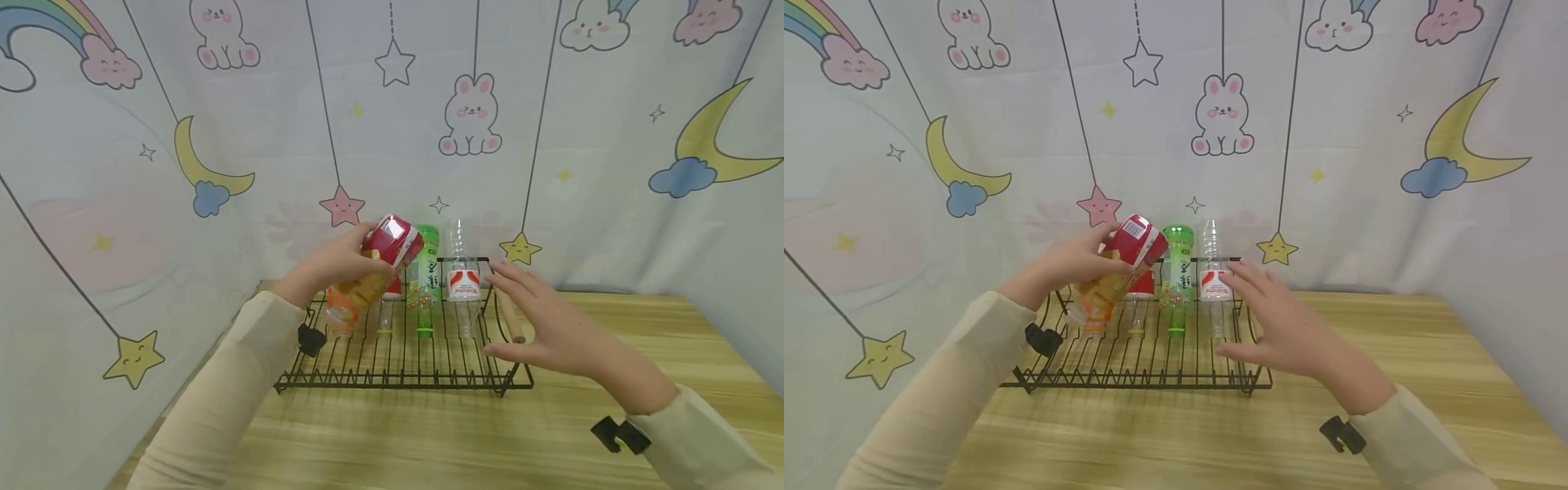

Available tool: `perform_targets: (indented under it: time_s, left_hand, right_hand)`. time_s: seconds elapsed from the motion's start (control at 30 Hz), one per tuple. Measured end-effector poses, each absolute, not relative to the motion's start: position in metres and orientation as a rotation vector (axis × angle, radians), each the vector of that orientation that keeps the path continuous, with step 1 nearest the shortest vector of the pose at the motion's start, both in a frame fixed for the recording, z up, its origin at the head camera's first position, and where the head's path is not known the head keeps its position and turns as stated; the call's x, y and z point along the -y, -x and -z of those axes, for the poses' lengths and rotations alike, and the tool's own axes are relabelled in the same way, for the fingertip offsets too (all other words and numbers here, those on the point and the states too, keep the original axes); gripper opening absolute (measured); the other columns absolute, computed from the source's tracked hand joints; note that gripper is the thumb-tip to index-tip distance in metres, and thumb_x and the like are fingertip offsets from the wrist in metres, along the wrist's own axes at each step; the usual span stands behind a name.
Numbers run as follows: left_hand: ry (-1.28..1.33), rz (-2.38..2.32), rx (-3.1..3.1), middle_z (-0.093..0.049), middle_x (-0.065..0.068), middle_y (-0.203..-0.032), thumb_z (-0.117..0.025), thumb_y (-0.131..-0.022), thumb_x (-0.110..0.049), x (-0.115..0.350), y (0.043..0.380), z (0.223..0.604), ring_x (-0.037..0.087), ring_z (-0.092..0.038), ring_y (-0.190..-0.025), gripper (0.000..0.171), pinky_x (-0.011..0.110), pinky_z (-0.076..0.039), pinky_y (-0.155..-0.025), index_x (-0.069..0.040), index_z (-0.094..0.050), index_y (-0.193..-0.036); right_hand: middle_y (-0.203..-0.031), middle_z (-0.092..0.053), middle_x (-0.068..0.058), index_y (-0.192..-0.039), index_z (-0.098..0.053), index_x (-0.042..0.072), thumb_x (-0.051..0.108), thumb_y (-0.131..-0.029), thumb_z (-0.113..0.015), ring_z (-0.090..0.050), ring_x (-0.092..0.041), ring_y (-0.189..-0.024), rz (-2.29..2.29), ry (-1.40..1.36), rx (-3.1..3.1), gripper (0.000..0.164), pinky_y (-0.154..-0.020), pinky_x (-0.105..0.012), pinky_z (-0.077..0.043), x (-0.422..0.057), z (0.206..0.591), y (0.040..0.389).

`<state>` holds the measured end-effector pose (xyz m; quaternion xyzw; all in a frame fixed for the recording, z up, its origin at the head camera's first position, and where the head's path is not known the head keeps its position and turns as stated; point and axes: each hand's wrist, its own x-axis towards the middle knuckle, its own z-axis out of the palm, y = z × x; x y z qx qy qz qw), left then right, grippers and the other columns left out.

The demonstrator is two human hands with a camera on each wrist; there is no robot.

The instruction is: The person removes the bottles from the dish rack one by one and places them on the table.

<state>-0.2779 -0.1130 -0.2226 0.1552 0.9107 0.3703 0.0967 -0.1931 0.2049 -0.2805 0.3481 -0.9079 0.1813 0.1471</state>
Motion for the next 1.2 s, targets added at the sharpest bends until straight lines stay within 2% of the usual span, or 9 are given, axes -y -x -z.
perform_targets:
  time_s: [0.17, 0.3, 0.47, 0.73, 0.93, 1.07, 1.2]
  left_hand:
    - [-0.567, -1.102, -2.679, -0.054, 0.010, -0.130, -0.073, -0.083, -0.028, 0.103, 0.270, 0.222, 0.029, -0.055, -0.109, 0.078, 0.041, -0.055, -0.083, -0.016, -0.029, -0.147]
    - [-0.603, -1.120, -2.637, -0.054, 0.010, -0.129, -0.073, -0.084, -0.026, 0.097, 0.263, 0.221, 0.029, -0.055, -0.108, 0.078, 0.041, -0.056, -0.079, -0.018, -0.028, -0.147]
    - [-0.651, -1.056, -2.662, -0.056, 0.007, -0.126, -0.073, -0.083, -0.027, 0.088, 0.257, 0.221, 0.026, -0.056, -0.107, 0.074, 0.039, -0.055, -0.080, -0.019, -0.033, -0.145]
    - [-0.725, -0.994, -2.567, -0.053, 0.005, -0.129, -0.072, -0.084, -0.028, 0.075, 0.253, 0.224, 0.024, -0.053, -0.110, 0.079, 0.039, -0.052, -0.085, -0.021, -0.029, -0.149]
    - [-0.757, -0.974, -2.485, -0.051, 0.004, -0.129, -0.073, -0.083, -0.030, 0.064, 0.248, 0.227, 0.023, -0.054, -0.106, 0.077, 0.035, -0.054, -0.079, -0.024, -0.031, -0.148]
    - [-0.772, -0.951, -2.462, -0.050, 0.002, -0.129, -0.073, -0.083, -0.033, 0.058, 0.244, 0.228, 0.022, -0.056, -0.103, 0.076, 0.033, -0.055, -0.074, -0.025, -0.033, -0.146]
    - [-0.789, -0.937, -2.425, -0.050, 0.003, -0.129, -0.072, -0.084, -0.033, 0.051, 0.241, 0.231, 0.022, -0.057, -0.102, 0.075, 0.033, -0.056, -0.073, -0.026, -0.033, -0.147]
  right_hand:
    - [-0.158, -0.024, -0.008, -0.151, -0.030, 0.013, 0.051, -0.080, -0.073, -0.017, -0.033, -0.146, -0.470, -1.040, 2.590, 0.091, -0.108, -0.063, -0.027, -0.198, 0.272, 0.193]
    - [-0.158, -0.024, -0.007, -0.150, -0.031, 0.013, 0.051, -0.081, -0.073, -0.014, -0.033, -0.147, -0.449, -1.061, 2.590, 0.090, -0.110, -0.063, -0.025, -0.193, 0.266, 0.193]
    - [-0.157, -0.026, -0.009, -0.149, -0.033, 0.012, 0.052, -0.080, -0.073, -0.015, -0.033, -0.147, -0.429, -1.078, 2.574, 0.090, -0.111, -0.062, -0.024, -0.188, 0.261, 0.193]
    - [-0.155, -0.030, -0.009, -0.147, -0.036, 0.011, 0.049, -0.077, -0.077, -0.020, -0.036, -0.145, -0.421, -1.142, 2.461, 0.089, -0.105, -0.064, -0.033, -0.183, 0.258, 0.195]
    - [-0.152, -0.035, -0.010, -0.144, -0.040, 0.010, 0.048, -0.075, -0.079, -0.024, -0.036, -0.143, -0.397, -1.181, 2.387, 0.088, -0.104, -0.063, -0.035, -0.179, 0.258, 0.197]
    - [-0.152, -0.035, -0.010, -0.143, -0.042, 0.009, 0.047, -0.074, -0.080, -0.024, -0.036, -0.143, -0.374, -1.191, 2.377, 0.088, -0.106, -0.063, -0.032, -0.177, 0.259, 0.196]
    - [-0.149, -0.039, -0.011, -0.140, -0.046, 0.008, 0.044, -0.075, -0.080, -0.026, -0.034, -0.143, -0.357, -1.235, 2.352, 0.082, -0.113, -0.057, -0.024, -0.176, 0.260, 0.195]
